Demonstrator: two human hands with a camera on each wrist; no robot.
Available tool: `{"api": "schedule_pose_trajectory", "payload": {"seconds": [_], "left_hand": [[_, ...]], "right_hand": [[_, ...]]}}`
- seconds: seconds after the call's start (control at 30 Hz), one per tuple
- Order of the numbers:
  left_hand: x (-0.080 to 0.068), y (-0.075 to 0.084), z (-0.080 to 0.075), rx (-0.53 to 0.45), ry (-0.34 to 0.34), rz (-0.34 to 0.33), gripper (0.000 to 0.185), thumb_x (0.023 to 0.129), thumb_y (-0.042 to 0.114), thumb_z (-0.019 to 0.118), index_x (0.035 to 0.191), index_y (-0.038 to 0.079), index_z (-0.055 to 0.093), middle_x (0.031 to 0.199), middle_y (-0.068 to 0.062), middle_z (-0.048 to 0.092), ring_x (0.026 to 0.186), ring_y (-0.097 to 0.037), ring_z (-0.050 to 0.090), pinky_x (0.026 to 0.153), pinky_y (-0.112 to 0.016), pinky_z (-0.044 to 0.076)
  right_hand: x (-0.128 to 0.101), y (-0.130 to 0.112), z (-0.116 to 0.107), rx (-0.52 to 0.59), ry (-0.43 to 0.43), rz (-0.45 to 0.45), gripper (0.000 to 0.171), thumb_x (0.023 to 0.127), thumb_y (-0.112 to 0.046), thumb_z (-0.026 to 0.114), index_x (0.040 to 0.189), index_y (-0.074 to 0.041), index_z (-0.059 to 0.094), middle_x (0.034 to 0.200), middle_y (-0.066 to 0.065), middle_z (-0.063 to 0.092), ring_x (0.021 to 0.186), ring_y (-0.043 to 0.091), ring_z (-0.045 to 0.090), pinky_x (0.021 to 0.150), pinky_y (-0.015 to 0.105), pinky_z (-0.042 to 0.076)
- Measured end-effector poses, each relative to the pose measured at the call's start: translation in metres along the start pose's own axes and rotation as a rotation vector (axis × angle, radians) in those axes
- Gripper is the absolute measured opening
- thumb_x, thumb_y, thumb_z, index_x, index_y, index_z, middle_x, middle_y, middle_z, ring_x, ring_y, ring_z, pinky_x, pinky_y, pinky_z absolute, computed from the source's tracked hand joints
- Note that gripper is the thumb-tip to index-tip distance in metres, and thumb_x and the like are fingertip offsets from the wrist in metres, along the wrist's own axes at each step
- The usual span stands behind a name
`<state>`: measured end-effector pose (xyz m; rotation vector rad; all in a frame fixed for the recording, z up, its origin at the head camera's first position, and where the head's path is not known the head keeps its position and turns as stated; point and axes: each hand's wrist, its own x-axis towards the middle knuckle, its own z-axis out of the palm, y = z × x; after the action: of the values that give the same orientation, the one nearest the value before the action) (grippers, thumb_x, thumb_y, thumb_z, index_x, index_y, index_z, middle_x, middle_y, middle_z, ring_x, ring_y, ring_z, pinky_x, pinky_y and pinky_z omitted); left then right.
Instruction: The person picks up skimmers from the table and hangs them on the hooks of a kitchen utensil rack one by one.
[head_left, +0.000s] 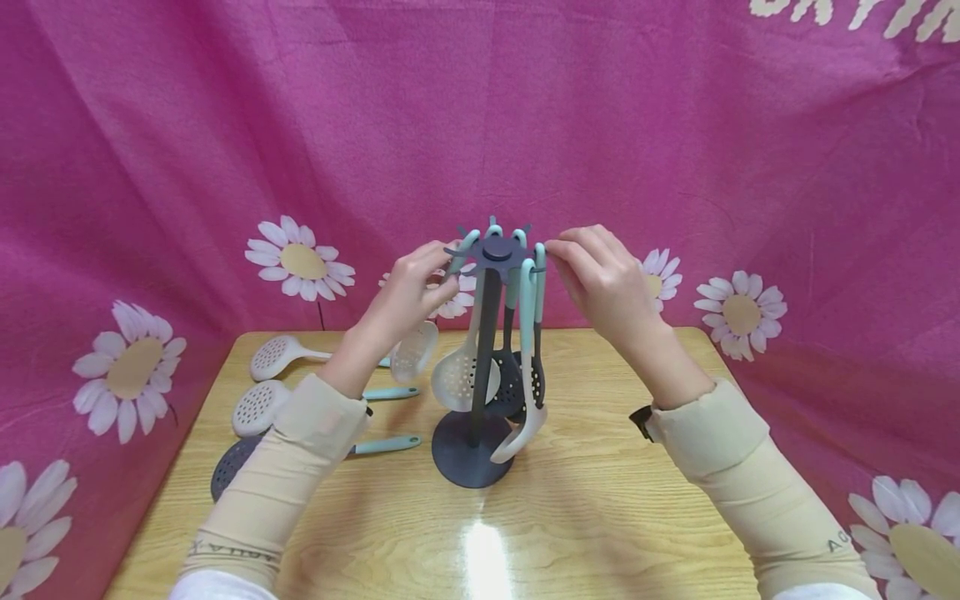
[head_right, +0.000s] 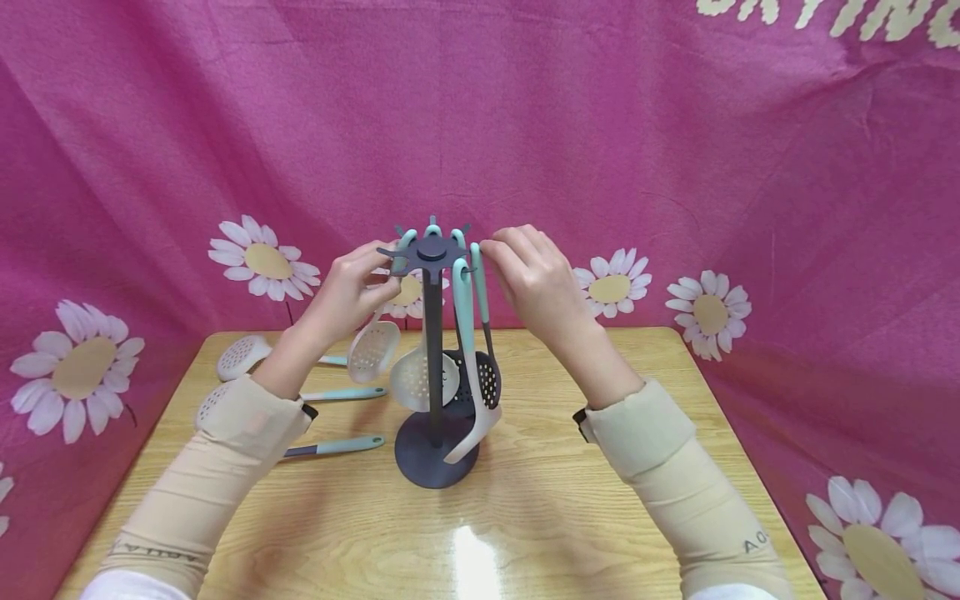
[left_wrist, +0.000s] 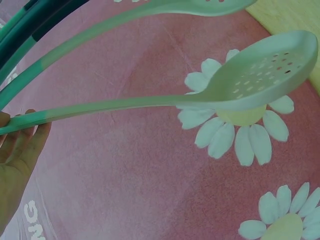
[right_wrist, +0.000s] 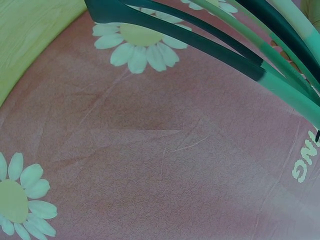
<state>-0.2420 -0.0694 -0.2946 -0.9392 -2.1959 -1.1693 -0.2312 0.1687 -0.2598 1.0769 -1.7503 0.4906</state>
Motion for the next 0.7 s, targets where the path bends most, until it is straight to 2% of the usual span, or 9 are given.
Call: {"api": "schedule_pose_trajectory", "payload": {"seconds": [0.2, 0.4, 0.7], "left_hand": [[-0.0024, -0.0008, 0.0049, -0.049, 0.014, -0.018, 0.020, 0.080, -0.009, 0.053, 0.098, -0.006, 0.062, 0.093, -0.017, 0.059, 0.085, -0.023, 0.056, 0.075, -0.032, 0.053], [-0.0045, -0.0018, 0.0082, -0.085, 0.025, -0.006, 0.022, 0.080, -0.009, 0.055, 0.101, -0.006, 0.061, 0.094, -0.016, 0.061, 0.089, -0.025, 0.059, 0.076, -0.035, 0.053], [-0.0064, -0.0002, 0.0106, -0.070, 0.027, -0.015, 0.026, 0.081, -0.008, 0.057, 0.107, -0.005, 0.060, 0.092, -0.016, 0.060, 0.087, -0.028, 0.064, 0.075, -0.035, 0.053]], "right_hand": [[0.0000, -0.0001, 0.0001, 0.004, 0.002, 0.001, 0.012, 0.076, 0.011, 0.064, 0.086, 0.006, 0.064, 0.080, 0.015, 0.060, 0.070, 0.029, 0.054, 0.066, 0.036, 0.048], [-0.0001, -0.0002, 0.0006, 0.002, 0.002, 0.001, 0.015, 0.073, 0.014, 0.065, 0.086, 0.006, 0.064, 0.080, 0.014, 0.059, 0.071, 0.029, 0.054, 0.066, 0.036, 0.047], [0.0004, -0.0003, 0.0010, -0.005, 0.006, -0.002, 0.018, 0.071, 0.015, 0.066, 0.087, 0.006, 0.064, 0.080, 0.014, 0.059, 0.070, 0.029, 0.054, 0.065, 0.036, 0.048]]}}
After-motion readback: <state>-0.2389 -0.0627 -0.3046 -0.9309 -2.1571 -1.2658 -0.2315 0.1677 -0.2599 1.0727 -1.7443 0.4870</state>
